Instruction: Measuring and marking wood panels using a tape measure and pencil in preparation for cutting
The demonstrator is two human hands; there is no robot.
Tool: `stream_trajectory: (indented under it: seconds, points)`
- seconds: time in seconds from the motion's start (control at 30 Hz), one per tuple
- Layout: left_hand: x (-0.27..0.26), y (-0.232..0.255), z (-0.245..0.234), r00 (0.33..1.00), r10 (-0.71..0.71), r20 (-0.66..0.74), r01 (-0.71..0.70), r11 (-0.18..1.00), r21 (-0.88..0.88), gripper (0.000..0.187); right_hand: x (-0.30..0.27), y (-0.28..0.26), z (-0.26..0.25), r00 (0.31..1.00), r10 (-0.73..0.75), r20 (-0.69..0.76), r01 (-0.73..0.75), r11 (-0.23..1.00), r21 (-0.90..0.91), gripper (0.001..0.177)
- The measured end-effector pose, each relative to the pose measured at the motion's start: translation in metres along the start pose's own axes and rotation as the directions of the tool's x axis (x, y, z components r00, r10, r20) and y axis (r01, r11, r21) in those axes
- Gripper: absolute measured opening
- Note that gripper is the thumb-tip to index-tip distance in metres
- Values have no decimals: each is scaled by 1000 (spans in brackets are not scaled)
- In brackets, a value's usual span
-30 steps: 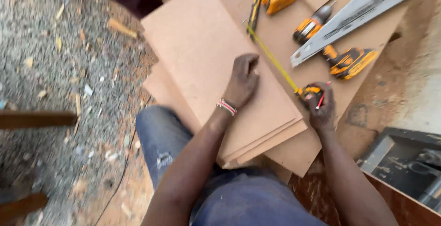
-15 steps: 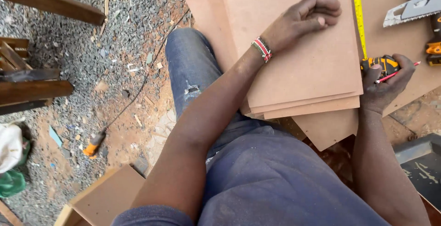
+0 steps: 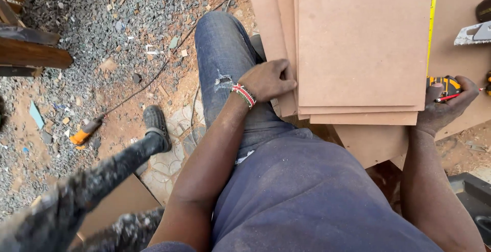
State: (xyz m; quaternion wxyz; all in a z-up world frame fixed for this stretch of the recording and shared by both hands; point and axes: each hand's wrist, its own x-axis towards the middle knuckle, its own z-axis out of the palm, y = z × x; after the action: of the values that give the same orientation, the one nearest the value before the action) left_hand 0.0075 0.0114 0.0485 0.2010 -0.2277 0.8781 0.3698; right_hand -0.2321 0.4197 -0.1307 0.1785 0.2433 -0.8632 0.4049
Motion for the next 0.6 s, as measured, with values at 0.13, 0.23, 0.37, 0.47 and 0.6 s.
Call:
stream_trajectory:
  seconds: [0.13, 0.23, 0.37, 0.47, 0.6]
  points:
    - [-8, 6, 16, 995, -15, 101, 26, 993, -114, 28, 1, 2, 2, 1000, -7, -20, 7, 1000, -1, 36]
    - [0, 3, 27, 995, -23, 94, 23, 1000, -5, 29, 0, 5, 1, 1000, -8, -5, 8, 1000, -24, 37]
    - [1, 5, 29, 998, -10, 69, 7, 999, 53, 27, 0, 10, 1, 1000, 6, 6, -6, 999, -33, 38]
    - [1, 8, 27, 998, -6, 60, 2, 998, 64, 26, 1, 15, 3, 1000, -6, -3, 5, 999, -38, 37]
    - [3, 11, 26, 997, -8, 74, 1, 996, 94, 27, 1, 17, 3, 1000, 23, -5, -23, 1000, -11, 38]
